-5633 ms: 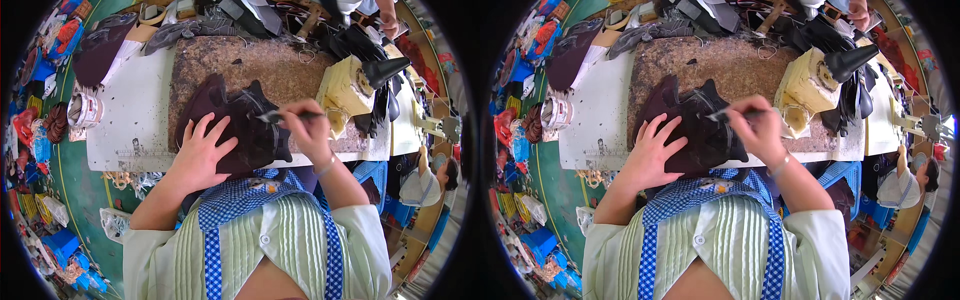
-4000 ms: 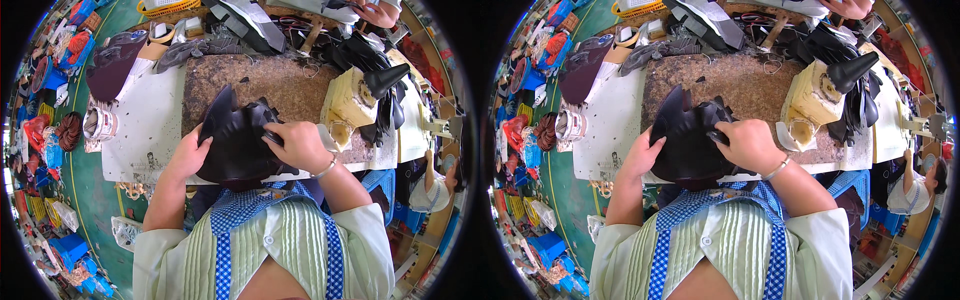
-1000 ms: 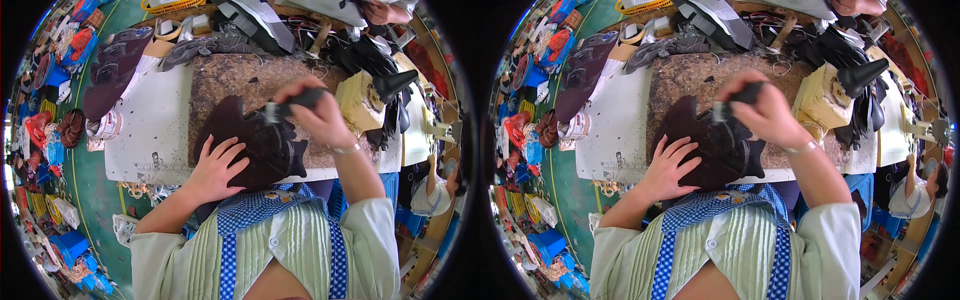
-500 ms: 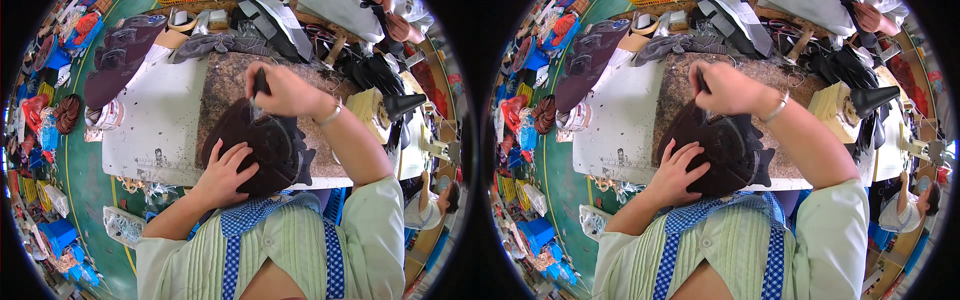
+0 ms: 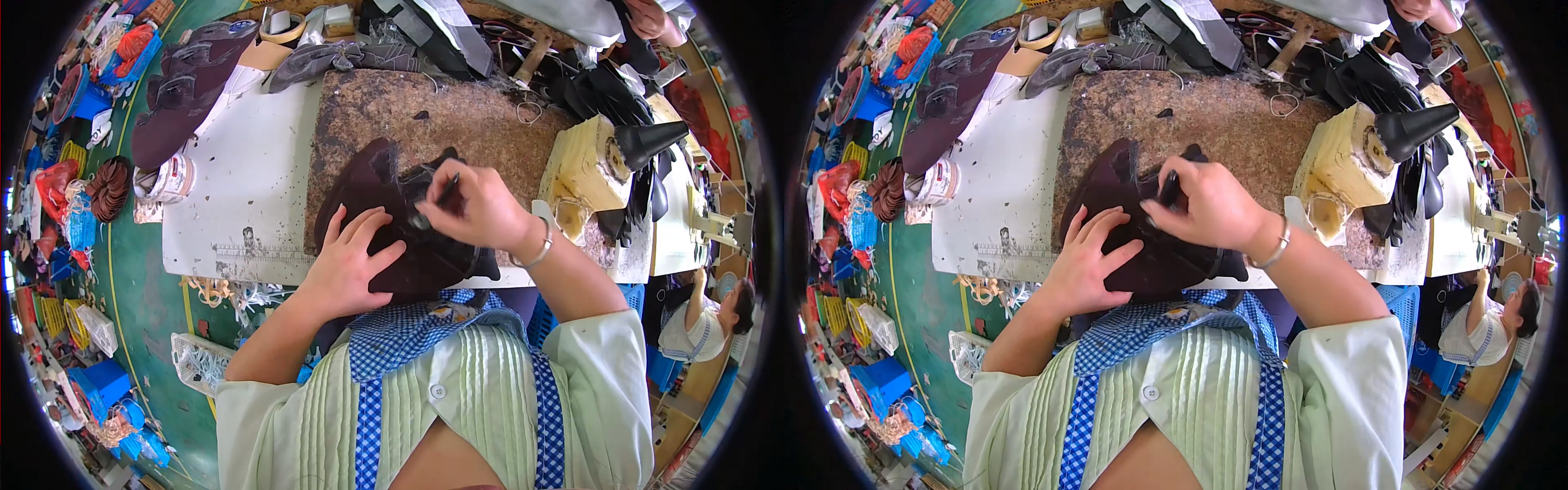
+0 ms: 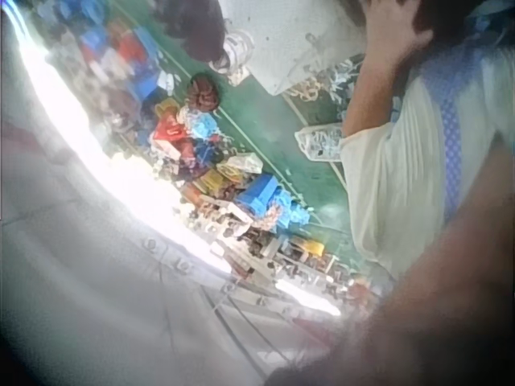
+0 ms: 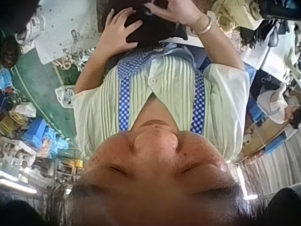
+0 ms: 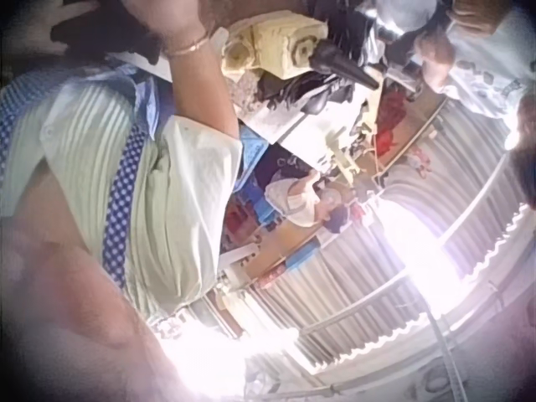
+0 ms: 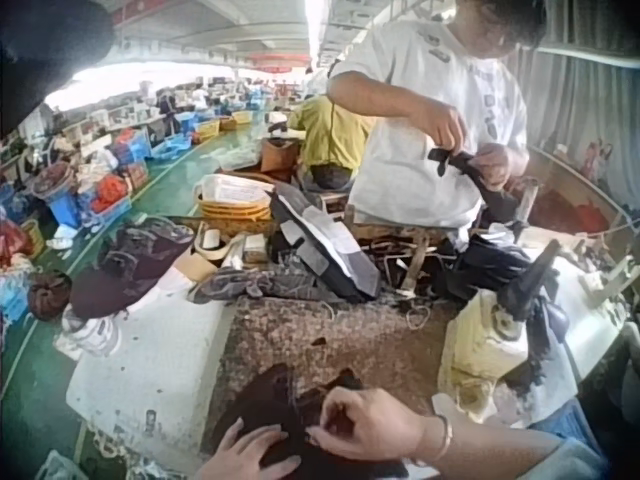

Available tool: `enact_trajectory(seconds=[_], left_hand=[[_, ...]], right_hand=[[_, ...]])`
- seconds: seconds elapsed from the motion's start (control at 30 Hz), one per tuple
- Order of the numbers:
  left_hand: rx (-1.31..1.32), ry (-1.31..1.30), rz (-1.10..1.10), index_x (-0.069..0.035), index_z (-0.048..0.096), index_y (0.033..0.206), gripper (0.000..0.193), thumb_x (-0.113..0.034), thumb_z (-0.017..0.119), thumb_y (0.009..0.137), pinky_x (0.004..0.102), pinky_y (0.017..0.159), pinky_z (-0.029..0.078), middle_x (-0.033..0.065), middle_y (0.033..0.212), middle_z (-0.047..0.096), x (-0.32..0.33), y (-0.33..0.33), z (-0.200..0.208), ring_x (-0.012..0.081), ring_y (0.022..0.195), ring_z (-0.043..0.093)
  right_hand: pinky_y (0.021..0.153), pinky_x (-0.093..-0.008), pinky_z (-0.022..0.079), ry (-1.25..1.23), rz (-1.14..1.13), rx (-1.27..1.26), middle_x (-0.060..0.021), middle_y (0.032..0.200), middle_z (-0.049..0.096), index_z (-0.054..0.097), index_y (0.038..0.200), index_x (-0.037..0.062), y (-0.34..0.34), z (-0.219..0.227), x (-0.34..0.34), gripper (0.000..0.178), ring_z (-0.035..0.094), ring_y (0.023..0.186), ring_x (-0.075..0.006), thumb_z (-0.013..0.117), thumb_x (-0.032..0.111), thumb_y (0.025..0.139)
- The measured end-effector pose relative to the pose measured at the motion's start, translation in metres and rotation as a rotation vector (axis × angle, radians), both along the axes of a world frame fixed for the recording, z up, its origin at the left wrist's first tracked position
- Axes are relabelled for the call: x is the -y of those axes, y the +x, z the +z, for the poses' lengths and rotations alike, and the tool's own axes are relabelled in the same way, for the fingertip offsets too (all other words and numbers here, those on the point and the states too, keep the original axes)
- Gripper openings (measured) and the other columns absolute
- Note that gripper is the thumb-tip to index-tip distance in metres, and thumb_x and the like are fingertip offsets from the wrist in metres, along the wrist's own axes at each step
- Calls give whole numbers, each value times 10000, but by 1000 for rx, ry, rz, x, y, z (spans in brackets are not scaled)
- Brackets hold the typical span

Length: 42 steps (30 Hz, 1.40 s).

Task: The person folds shoe components together by hand, retrieves a basket of shoe pieces, and applies glue to the shoe pieces using a brush.

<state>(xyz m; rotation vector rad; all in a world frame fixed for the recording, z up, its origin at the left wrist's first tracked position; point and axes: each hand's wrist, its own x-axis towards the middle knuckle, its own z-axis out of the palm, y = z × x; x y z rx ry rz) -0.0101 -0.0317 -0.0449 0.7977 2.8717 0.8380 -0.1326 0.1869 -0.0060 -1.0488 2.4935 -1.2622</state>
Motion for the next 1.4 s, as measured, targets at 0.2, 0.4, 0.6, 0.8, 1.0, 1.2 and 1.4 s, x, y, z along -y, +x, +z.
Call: enact_trajectory(seconds=[0.2,0.4,0.6,0.8,1.0,1.2,1.4], left_hand=[[23,-1,8,-138,632,1159,670,-289,819,533,582,1127,221,167,1353,448,-1,0,2,348,1328,396],[36,4,6,-130,633,1134,654,-274,823,525,580,1129,213,145,1430,412,-3,-1,5,343,1345,363],[24,-79,-17,-107,628,1124,640,-256,820,532,582,1117,254,128,1475,383,-5,-2,12,341,1347,351],[53,-75,-21,-104,626,1124,630,-270,825,550,592,1109,259,129,1469,387,-5,-3,15,345,1343,353],[49,-86,-43,-107,627,1121,620,-304,832,570,598,1103,264,140,1464,393,-4,-5,16,356,1338,354],[72,-75,-38,-101,627,1124,625,-338,833,584,609,1095,266,154,1469,385,-4,-7,19,360,1339,352],[40,-38,-68,-63,607,1164,518,-193,756,684,566,1095,298,158,1463,398,1,-6,20,365,1328,382]], right_hand=[[507,-318,511,-53,-229,-74,-90,604,605,553,813,24,6,-22,-18,281,639,526,-218,779,183,761],[559,-270,521,-140,92,-104,-57,691,627,577,858,52,75,-11,-56,222,648,607,-168,760,40,734],[732,-261,517,-573,-366,306,-101,916,658,480,978,1,63,-29,-61,199,628,813,-133,626,-59,857],[672,-277,533,-378,-425,235,-93,814,667,509,889,20,59,-21,-50,181,656,742,-139,680,1,835],[615,-232,530,-235,-319,-45,-66,804,670,559,944,-15,-16,-35,-12,169,644,689,-85,692,53,865],[693,-268,533,-401,-308,44,-97,857,677,519,941,3,-2,-55,-48,222,667,757,-139,709,51,836],[688,-284,511,-396,-312,122,-91,847,662,507,907,19,60,-11,-79,147,640,751,-165,610,-23,810]])
